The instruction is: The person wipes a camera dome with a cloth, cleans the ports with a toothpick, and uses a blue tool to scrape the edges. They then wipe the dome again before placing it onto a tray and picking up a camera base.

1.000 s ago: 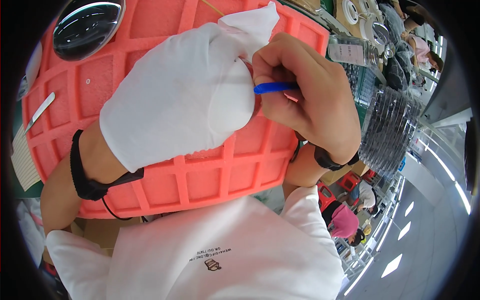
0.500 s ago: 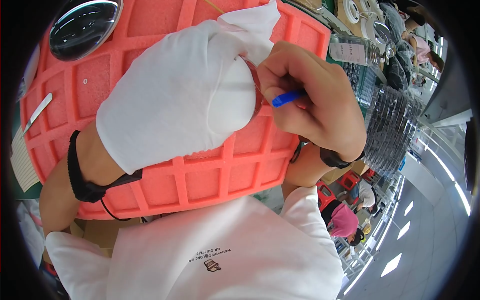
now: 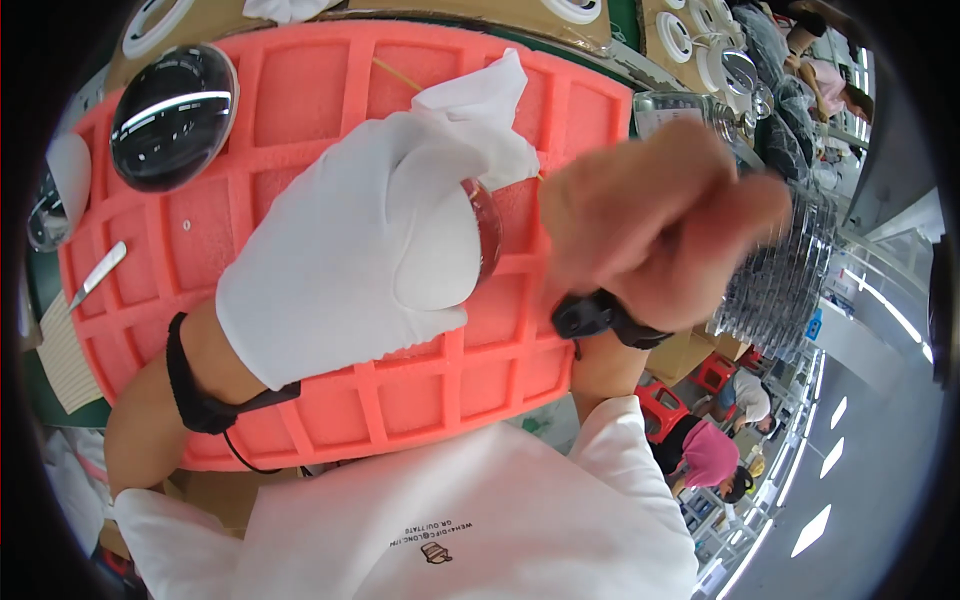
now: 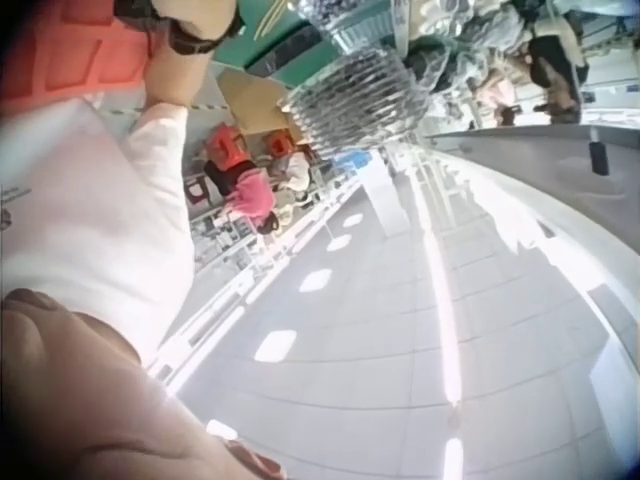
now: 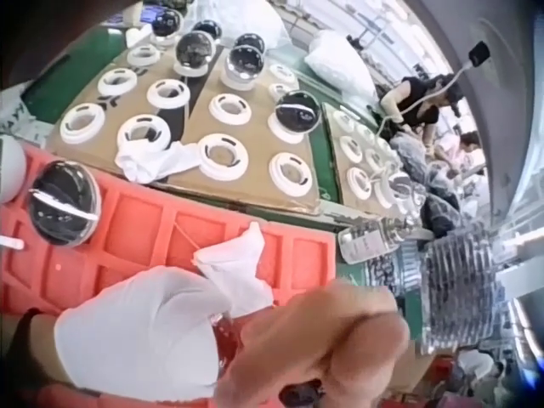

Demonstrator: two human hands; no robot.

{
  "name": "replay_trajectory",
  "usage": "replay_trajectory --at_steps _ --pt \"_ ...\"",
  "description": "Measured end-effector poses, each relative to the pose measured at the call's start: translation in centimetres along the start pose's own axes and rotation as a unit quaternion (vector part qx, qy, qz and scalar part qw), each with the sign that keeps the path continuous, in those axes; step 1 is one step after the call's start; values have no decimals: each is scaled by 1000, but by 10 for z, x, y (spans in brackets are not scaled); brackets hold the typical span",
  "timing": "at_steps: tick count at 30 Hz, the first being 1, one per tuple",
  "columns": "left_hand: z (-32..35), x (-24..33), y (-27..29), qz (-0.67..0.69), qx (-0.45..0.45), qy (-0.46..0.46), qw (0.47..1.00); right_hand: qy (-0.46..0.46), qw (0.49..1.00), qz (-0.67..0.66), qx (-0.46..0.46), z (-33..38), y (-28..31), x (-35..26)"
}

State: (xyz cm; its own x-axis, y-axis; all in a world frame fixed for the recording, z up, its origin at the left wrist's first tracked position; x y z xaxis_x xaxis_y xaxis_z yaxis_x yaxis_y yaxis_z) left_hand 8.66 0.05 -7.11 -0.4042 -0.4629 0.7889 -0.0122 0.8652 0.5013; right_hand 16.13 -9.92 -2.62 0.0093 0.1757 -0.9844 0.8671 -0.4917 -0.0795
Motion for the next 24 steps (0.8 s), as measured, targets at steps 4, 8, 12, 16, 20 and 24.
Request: replay_trajectory --at_steps 4,8,12,16,20,24 --pt "5 -7 -2 39 -23 46 998 -3 987 -151 50 -16 11 15" --pt "7 -18 -10 107 -30 83 990 -35 974 -183 126 -17 10 25" --pt "5 -15 -11 73 -25 104 992 -54 964 -199 171 -17 9 33" --pt "2 -15 -13 58 -2 93 994 -60 957 -196 206 -16 12 35" --pt "0 -9 -12 8 18 50 999 -43 951 -175 251 -13 2 36" --pt "-4 -18 -16 -16 -2 71 997 -24 936 -90 340 -15 -4 37"
Point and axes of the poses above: each hand's wrist, its own z-axis away from the middle knuckle, its own y-axis out of the back of the hand, x = y × z, the point moved 7 cm from there along -z, towards the middle knuckle, and after that the axes turned 4 degrees about -y, right-handed, at the moved point
